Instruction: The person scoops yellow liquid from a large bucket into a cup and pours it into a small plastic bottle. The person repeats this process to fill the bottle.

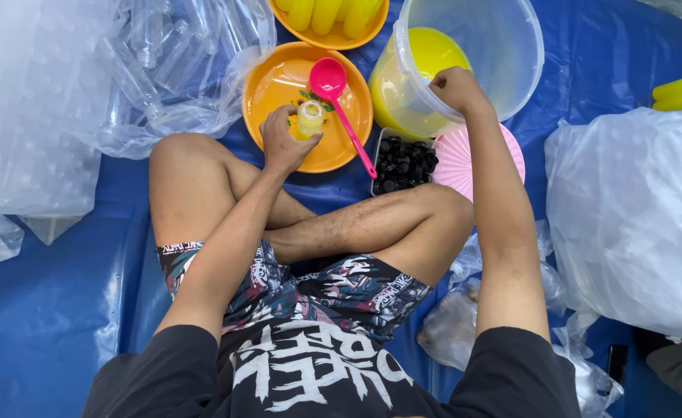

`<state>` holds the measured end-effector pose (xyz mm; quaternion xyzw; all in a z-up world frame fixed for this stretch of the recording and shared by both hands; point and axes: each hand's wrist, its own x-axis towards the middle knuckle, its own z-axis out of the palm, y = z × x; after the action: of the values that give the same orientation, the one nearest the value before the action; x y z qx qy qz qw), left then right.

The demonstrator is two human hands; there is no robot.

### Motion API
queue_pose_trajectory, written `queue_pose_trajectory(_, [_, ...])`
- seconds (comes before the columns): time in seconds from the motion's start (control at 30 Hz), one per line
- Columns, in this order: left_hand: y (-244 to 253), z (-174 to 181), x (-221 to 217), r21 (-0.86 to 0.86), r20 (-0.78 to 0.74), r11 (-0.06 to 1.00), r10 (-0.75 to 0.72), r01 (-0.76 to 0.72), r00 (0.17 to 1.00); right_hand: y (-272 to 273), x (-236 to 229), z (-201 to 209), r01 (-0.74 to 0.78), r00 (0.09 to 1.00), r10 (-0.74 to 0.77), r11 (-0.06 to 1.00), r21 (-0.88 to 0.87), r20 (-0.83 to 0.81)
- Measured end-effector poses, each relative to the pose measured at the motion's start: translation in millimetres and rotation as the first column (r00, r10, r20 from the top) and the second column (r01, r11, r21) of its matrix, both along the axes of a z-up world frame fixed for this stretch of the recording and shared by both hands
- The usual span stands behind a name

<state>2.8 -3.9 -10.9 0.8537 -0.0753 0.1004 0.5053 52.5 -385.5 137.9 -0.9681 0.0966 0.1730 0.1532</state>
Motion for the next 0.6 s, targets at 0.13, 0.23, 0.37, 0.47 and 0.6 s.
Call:
queue_pose_trajectory(0.13, [3,1,-1,0.009,-0.012,1.000,0.012,-0.012,1.000,6,-3,11,0.038,0.997,-0.038,0.999,0.003,0.073])
queue_pose_trajectory(0.23, [4,5,-2,-0.001,-0.039,1.000,0.019,-0.019,0.999,-10,0,1,0.015,0.971,-0.002,0.999,-0.052,0.237])
queue_pose_trajectory(0.37, [2,2,-1,0.008,-0.062,1.000,0.013,-0.013,0.998,0,-9,27,0.192,0.919,-0.212,0.977,0.094,0.332])
queue_pose_trajectory(0.47, [3,2,-1,0.000,-0.053,1.000,0.015,-0.015,0.999,17,-22,54,0.339,0.836,-0.457,0.866,0.367,0.305])
queue_pose_trajectory(0.6, [1,1,0,0.002,-0.057,1.000,0.024,-0.024,0.998,41,-36,88,0.403,0.735,-0.661,0.607,0.685,0.153])
